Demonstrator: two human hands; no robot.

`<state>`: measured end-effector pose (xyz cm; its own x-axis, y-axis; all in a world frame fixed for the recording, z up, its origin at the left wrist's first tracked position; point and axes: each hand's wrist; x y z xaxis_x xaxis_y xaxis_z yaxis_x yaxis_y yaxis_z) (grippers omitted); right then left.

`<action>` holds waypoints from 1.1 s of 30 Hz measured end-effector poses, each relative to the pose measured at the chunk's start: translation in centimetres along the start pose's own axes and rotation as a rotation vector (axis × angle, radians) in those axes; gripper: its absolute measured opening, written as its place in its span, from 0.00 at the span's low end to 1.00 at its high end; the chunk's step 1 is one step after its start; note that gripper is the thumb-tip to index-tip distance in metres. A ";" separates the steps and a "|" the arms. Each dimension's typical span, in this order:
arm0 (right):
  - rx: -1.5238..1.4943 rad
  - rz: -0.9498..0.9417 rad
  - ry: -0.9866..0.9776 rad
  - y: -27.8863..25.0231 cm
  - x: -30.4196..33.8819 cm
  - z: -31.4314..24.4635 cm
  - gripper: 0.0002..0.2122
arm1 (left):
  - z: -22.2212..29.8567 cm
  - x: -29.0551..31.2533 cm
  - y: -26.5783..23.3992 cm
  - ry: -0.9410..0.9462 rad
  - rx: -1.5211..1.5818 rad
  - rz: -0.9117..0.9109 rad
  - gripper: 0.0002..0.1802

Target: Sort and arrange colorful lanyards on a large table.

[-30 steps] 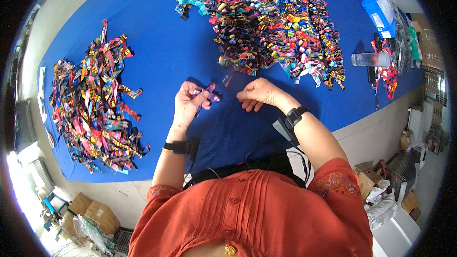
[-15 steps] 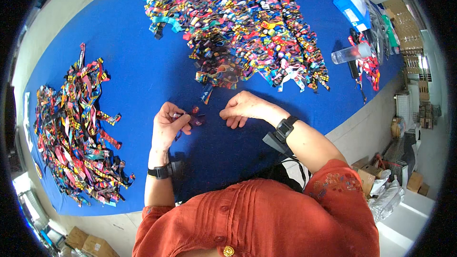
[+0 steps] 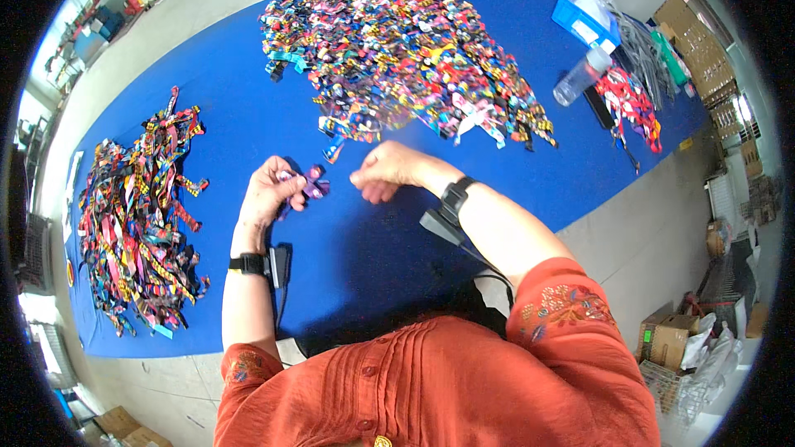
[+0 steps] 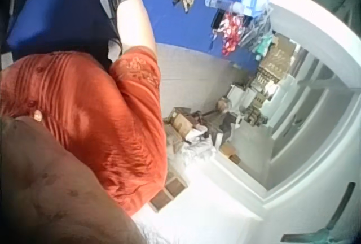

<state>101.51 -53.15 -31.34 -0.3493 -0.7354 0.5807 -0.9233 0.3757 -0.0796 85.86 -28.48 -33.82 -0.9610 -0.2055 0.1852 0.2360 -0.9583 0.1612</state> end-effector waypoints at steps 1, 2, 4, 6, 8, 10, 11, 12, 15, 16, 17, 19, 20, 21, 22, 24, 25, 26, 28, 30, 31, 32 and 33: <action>0.018 0.007 -0.023 -0.2 -0.2 0.6 0.20 | -0.1 -0.1 0.3 0.016 -0.028 0.008 0.13; 0.051 -0.001 -0.065 -0.3 -0.3 0.5 0.20 | 0.0 -0.3 0.0 0.032 -0.043 0.014 0.13; 0.057 -0.009 -0.101 0.1 -0.7 0.9 0.21 | -0.7 0.2 0.2 0.081 -0.058 0.064 0.13; 0.052 -0.001 -0.141 0.4 -0.5 0.7 0.20 | -0.9 0.3 0.7 0.099 -0.116 0.093 0.14; 0.048 0.017 -0.170 -0.2 -0.5 1.6 0.19 | -1.1 0.1 1.9 0.122 -0.201 0.148 0.14; 0.032 0.025 -0.169 -0.4 -0.2 1.9 0.18 | -0.9 0.1 2.9 0.130 -0.227 0.176 0.14; 0.059 0.058 -0.162 0.0 0.0 1.6 0.16 | -0.8 0.3 2.8 0.138 -0.237 0.167 0.13; 0.061 0.062 -0.176 0.2 0.1 1.4 0.16 | -0.6 0.4 2.5 0.150 -0.245 0.167 0.13; 0.068 0.063 -0.150 0.2 0.4 1.1 0.17 | -0.6 0.5 2.8 0.139 -0.228 0.178 0.14; 0.074 0.066 -0.148 0.2 0.5 1.1 0.17 | -0.7 0.6 2.8 0.142 -0.221 0.178 0.14; 0.067 0.050 -0.127 0.3 0.4 1.0 0.18 | -0.8 0.7 2.7 0.130 -0.231 0.175 0.14; 0.080 0.029 -0.078 0.5 0.2 0.4 0.19 | -0.9 0.9 2.2 0.118 -0.227 0.174 0.13; 0.059 -0.002 -0.077 0.2 -0.1 0.4 0.19 | -1.0 0.9 2.1 0.108 -0.240 0.174 0.13; 0.041 -0.008 -0.044 -0.1 -0.4 0.5 0.20 | -1.1 0.8 2.0 0.115 -0.194 0.157 0.13; 0.025 -0.019 -0.009 0.0 -0.5 0.3 0.20 | -1.3 0.9 1.8 0.120 -0.147 0.146 0.14; 0.017 -0.007 0.113 0.0 -0.5 -0.6 0.21 | -1.1 1.0 1.8 0.129 -0.107 0.128 0.14; 0.034 0.020 0.129 0.2 -0.3 -1.1 0.22 | -1.0 1.1 1.7 0.141 -0.064 0.106 0.14; 0.049 0.032 0.161 0.4 -0.2 -1.6 0.21 | -1.0 1.1 1.4 0.152 -0.021 0.086 0.14; 0.041 0.030 0.201 0.3 -0.2 -2.1 0.21 | -0.8 1.1 1.4 0.136 -0.054 0.085 0.15; 0.049 0.040 0.220 0.3 -0.2 -2.4 0.20 | -0.5 1.2 1.4 0.091 -0.081 0.070 0.14; 0.055 0.043 0.224 0.3 -0.2 -2.4 0.20 | -0.7 1.1 1.3 0.099 -0.091 0.072 0.15; 0.058 0.047 0.226 0.4 -0.3 -2.5 0.20 | -0.8 1.1 1.2 0.099 -0.090 0.080 0.15; 0.061 0.042 0.224 0.3 -0.5 -2.7 0.20 | -0.8 1.1 1.0 0.097 -0.113 0.081 0.15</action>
<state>101.78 -51.18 -29.47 -0.3496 -0.5738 0.7407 -0.9190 0.3637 -0.1521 84.89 -29.86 -34.22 -0.9503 -0.2955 0.0982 0.3003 -0.9530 0.0390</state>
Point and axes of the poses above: each hand's wrist, its own x-axis away from the middle knuckle, its own y-axis out of the palm, z = x × y, and after that the axes turned 2 degrees about -x, right-handed
